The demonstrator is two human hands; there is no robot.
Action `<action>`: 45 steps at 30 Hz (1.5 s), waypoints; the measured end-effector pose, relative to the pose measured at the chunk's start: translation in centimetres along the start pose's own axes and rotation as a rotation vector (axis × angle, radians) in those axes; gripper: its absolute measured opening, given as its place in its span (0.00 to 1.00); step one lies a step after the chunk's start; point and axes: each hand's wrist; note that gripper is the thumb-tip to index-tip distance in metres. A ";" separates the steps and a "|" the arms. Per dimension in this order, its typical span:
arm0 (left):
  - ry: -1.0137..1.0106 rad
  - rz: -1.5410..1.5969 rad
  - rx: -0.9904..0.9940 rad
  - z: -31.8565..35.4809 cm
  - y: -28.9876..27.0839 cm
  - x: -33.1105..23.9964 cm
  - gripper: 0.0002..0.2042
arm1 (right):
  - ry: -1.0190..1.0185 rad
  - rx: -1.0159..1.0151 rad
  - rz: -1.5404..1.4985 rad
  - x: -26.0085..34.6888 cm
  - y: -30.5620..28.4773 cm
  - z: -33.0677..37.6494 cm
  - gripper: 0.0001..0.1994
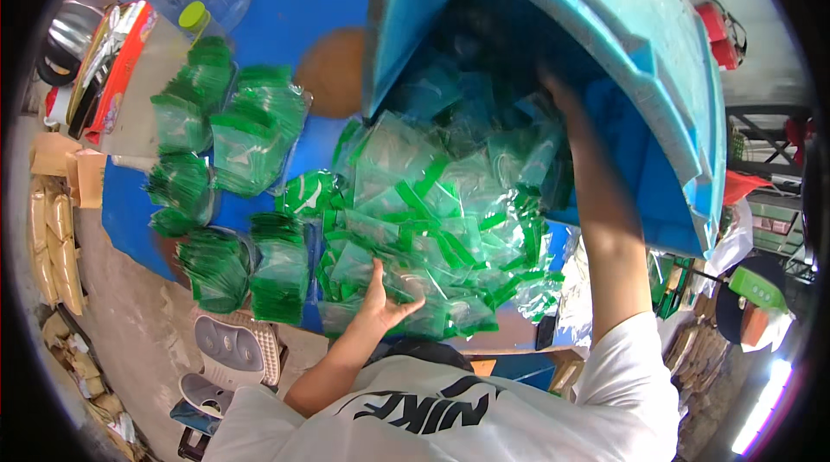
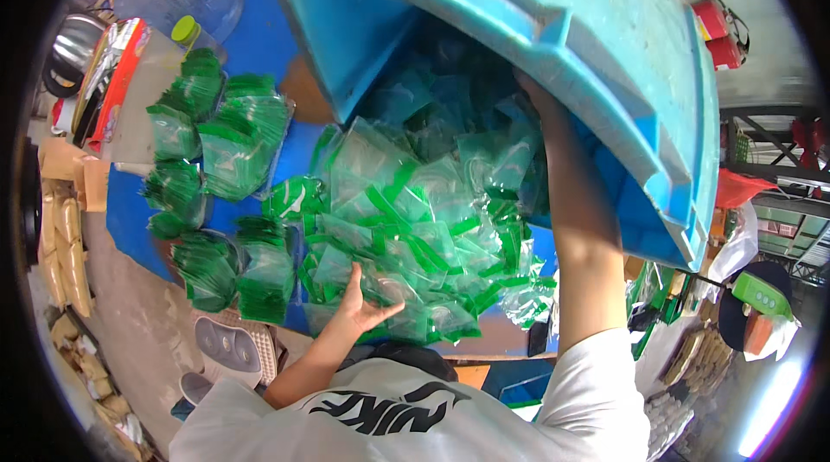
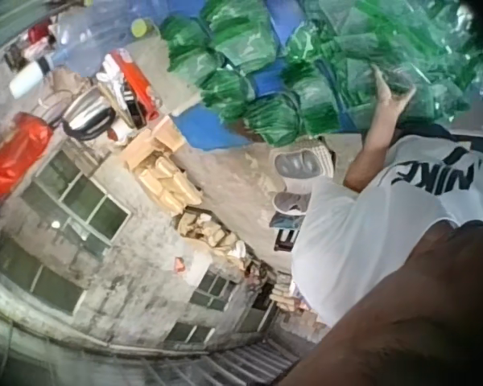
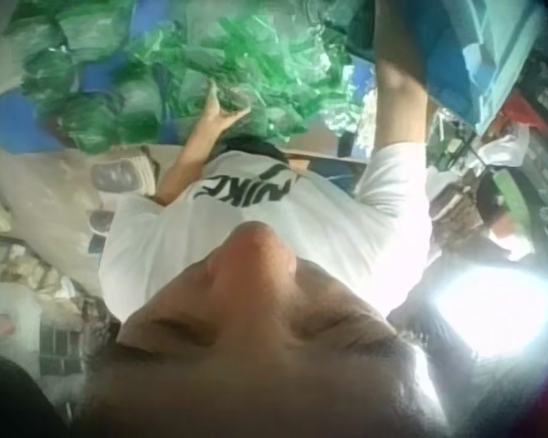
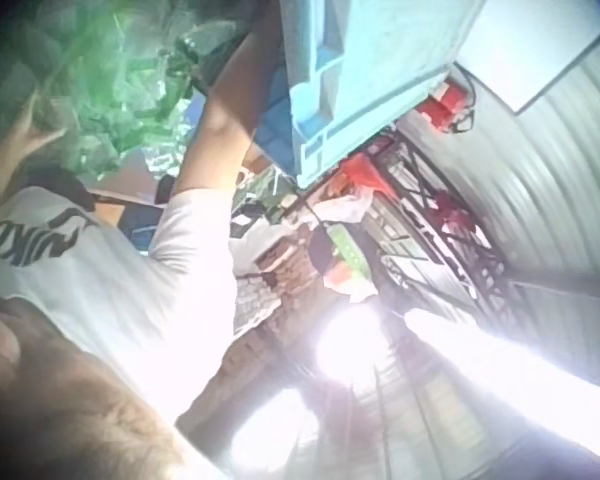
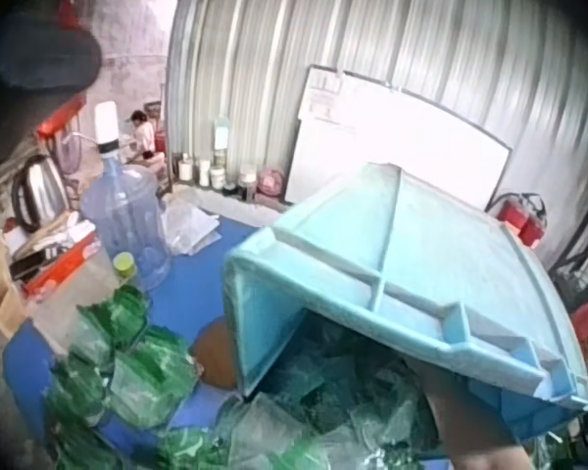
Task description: The recorder organizes stacks of green plastic bags from a blue crate and packs them into larger clear plastic bags on a work table.
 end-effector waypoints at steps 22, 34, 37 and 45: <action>0.192 -0.464 0.093 5.0 -5.4 1.6 0.48 | -0.361 -0.240 0.575 4.8 15.3 24.0 0.47; 1.250 -2.180 -0.744 -0.3 -15.4 2.6 0.50 | -0.342 -0.377 0.613 4.2 12.5 30.7 0.45; 1.336 -2.151 -0.851 -1.9 -14.2 2.7 0.51 | -0.397 -0.452 0.327 5.0 13.1 39.0 0.44; 1.386 -1.985 -0.898 -1.2 -10.4 3.6 0.51 | -0.187 0.019 0.414 -7.8 25.1 58.2 0.39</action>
Point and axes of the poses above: each hand's wrist, its own z-axis away from the middle knuckle, its own y-axis out of the palm, x = y × z, and after that the axes turned 12 degrees about -z, right-handed
